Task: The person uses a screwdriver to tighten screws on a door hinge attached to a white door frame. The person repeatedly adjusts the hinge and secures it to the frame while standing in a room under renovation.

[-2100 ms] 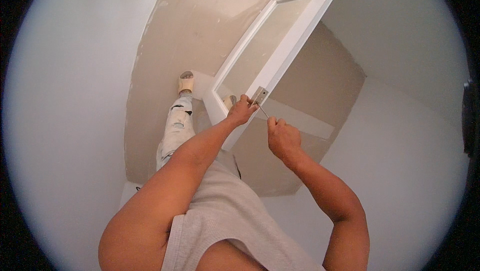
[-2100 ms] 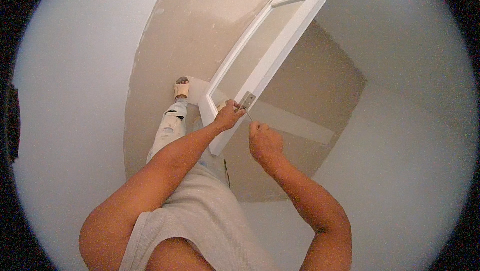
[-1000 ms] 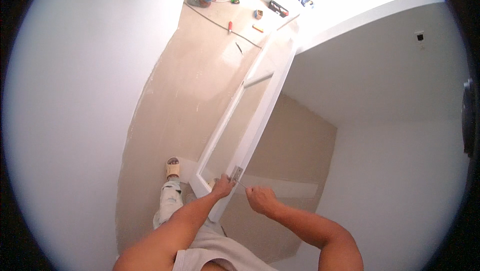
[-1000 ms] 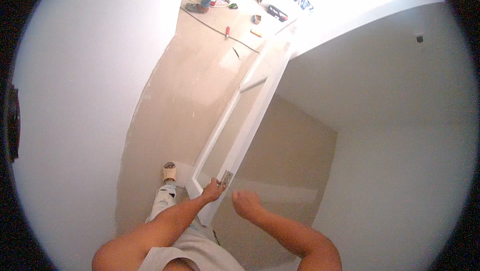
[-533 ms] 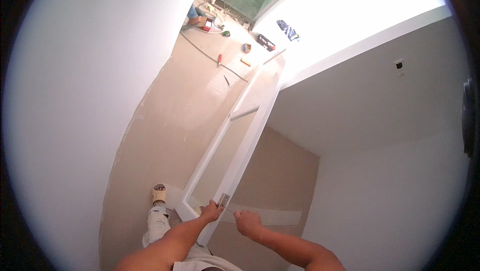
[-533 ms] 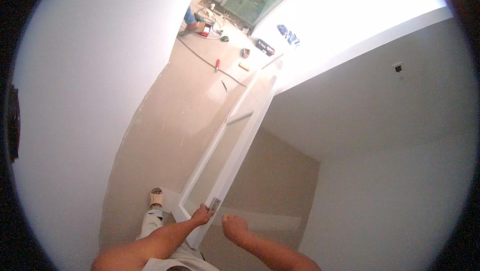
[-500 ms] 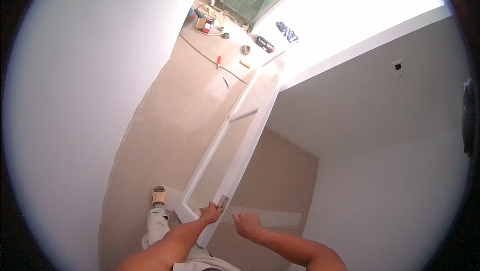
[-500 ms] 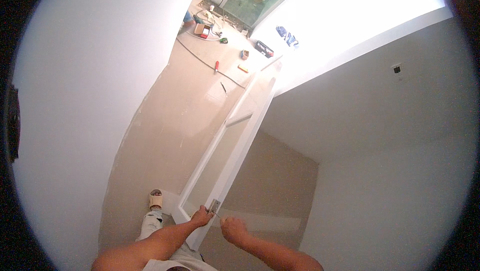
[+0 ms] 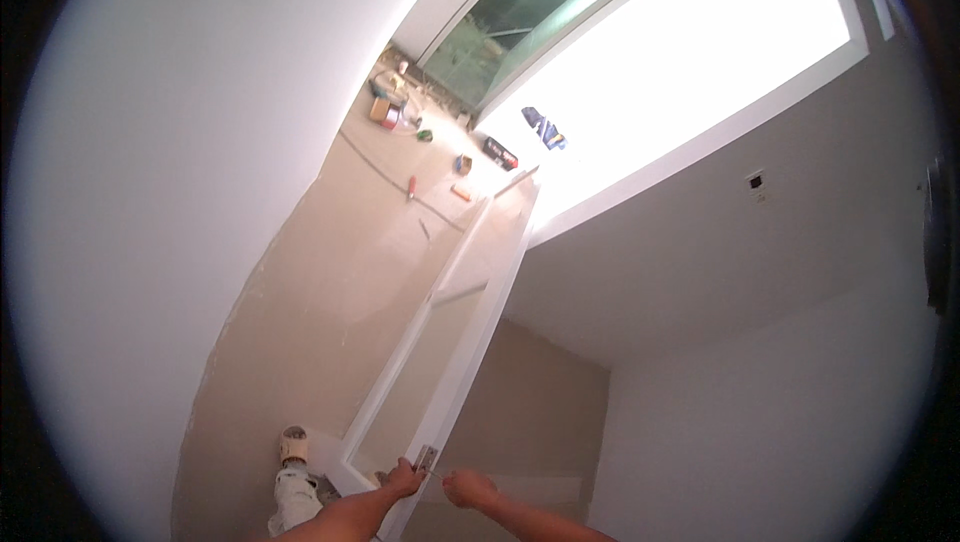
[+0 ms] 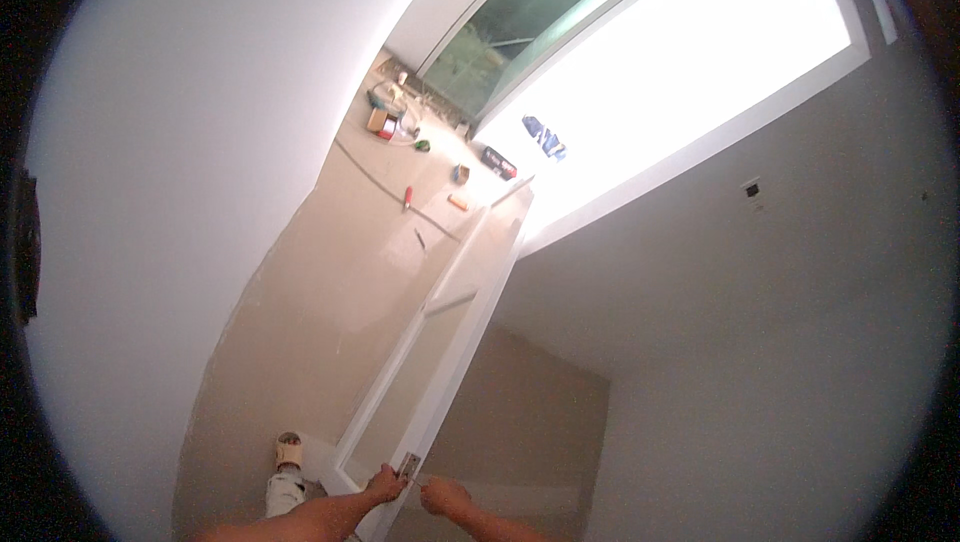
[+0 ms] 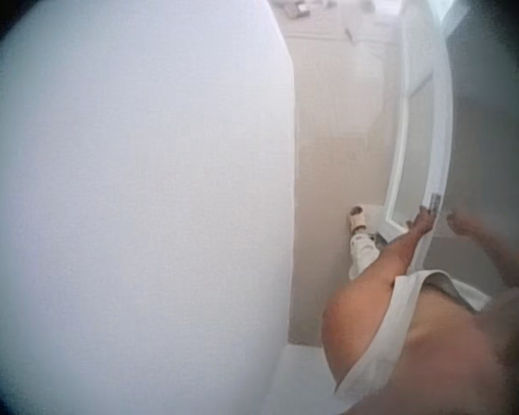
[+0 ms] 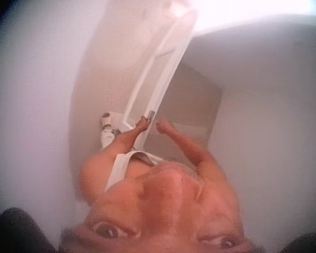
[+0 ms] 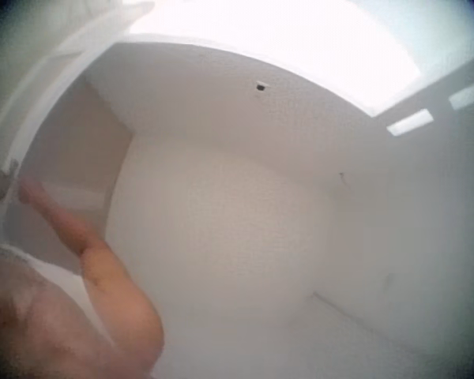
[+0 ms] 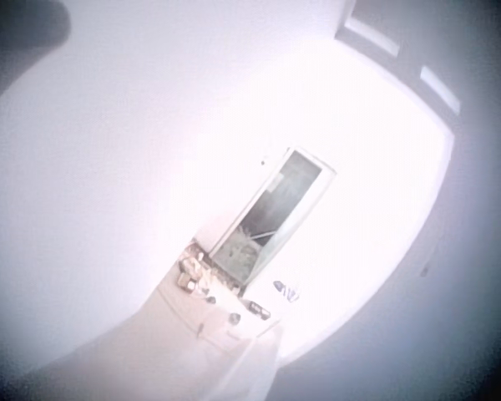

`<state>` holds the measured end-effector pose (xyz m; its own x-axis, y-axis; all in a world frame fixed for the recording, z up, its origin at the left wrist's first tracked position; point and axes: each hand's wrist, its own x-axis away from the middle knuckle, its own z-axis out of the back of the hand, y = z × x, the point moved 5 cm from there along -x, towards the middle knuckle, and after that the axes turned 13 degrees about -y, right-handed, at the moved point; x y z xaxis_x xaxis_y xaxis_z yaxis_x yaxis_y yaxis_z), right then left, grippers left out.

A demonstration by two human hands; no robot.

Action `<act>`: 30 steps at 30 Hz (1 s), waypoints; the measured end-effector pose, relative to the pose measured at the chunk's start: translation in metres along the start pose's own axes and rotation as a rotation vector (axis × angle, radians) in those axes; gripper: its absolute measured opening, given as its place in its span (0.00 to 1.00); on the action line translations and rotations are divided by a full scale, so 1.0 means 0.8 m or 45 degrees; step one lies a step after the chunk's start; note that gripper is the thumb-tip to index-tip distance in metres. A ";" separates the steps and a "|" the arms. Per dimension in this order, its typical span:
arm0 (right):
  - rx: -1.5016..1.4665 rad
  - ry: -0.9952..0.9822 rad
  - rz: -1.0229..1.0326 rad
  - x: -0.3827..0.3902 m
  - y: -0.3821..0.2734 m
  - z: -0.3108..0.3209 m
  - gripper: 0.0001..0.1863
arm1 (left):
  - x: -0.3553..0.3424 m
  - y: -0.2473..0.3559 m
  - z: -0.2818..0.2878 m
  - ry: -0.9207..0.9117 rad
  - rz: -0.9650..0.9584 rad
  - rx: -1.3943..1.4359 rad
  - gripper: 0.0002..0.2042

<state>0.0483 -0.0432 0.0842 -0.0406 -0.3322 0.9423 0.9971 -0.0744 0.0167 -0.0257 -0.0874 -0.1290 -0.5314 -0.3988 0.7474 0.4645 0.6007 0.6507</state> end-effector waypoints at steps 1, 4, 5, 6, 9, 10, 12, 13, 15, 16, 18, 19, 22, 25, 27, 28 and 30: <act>0.189 0.138 0.061 0.009 -0.002 0.005 0.11 | -0.001 0.004 0.003 0.000 -0.027 -0.011 0.33; 0.550 0.233 0.149 0.042 -0.034 0.022 0.10 | -0.004 -0.007 0.006 0.019 -0.045 0.027 0.33; 0.625 0.219 0.152 0.048 -0.041 0.030 0.09 | -0.007 -0.010 0.003 0.018 -0.042 0.053 0.33; 0.630 0.215 0.176 0.027 -0.019 0.014 0.15 | -0.011 -0.007 0.002 0.004 -0.043 0.076 0.33; 0.487 0.160 0.185 -0.011 0.028 -0.031 0.26 | 0.011 0.011 -0.003 -0.029 -0.029 0.065 0.32; 0.353 0.129 0.158 0.012 0.010 -0.017 0.21 | 0.014 0.014 0.003 -0.013 -0.026 0.068 0.32; -0.169 -0.009 0.110 0.032 0.004 -0.004 0.16 | 0.026 0.017 0.010 -0.003 -0.018 0.063 0.32; -0.553 -0.111 0.089 0.035 0.012 -0.005 0.15 | 0.027 0.013 0.010 0.001 -0.025 0.055 0.32; -0.594 -0.175 0.179 0.022 0.024 -0.011 0.15 | 0.022 0.011 0.007 0.014 -0.060 0.038 0.32; -0.246 -0.148 0.275 0.003 0.044 -0.026 0.16 | 0.015 0.010 0.006 0.008 -0.064 0.017 0.32; -0.159 -0.201 0.212 -0.035 0.080 -0.051 0.13 | -0.004 -0.004 0.002 -0.010 -0.063 -0.034 0.31; -0.423 -0.266 0.059 -0.064 0.088 -0.062 0.11 | -0.003 0.005 -0.001 -0.032 -0.055 -0.010 0.32; -0.118 0.019 0.028 -0.012 0.034 -0.026 0.08 | 0.013 0.016 0.002 -0.041 -0.055 0.032 0.33; 0.354 0.204 0.176 0.015 0.006 -0.014 0.10 | -0.007 -0.002 -0.003 0.040 -0.059 -0.011 0.35; 0.244 0.026 0.148 -0.006 0.015 -0.009 0.13 | -0.003 0.009 0.003 0.026 0.030 -0.037 0.35; 0.217 -0.064 0.057 -0.021 0.018 -0.010 0.14 | -0.035 -0.011 -0.008 0.047 -0.079 -0.042 0.34; 0.365 -0.198 0.123 -0.049 0.018 -0.018 0.18 | -0.068 -0.041 -0.015 0.034 -0.151 -0.146 0.32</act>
<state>0.0636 -0.0452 0.0429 0.0434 -0.1754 0.9835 0.9743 0.2254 -0.0028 -0.0036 -0.0938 -0.1896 -0.5687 -0.4814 0.6670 0.4783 0.4661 0.7443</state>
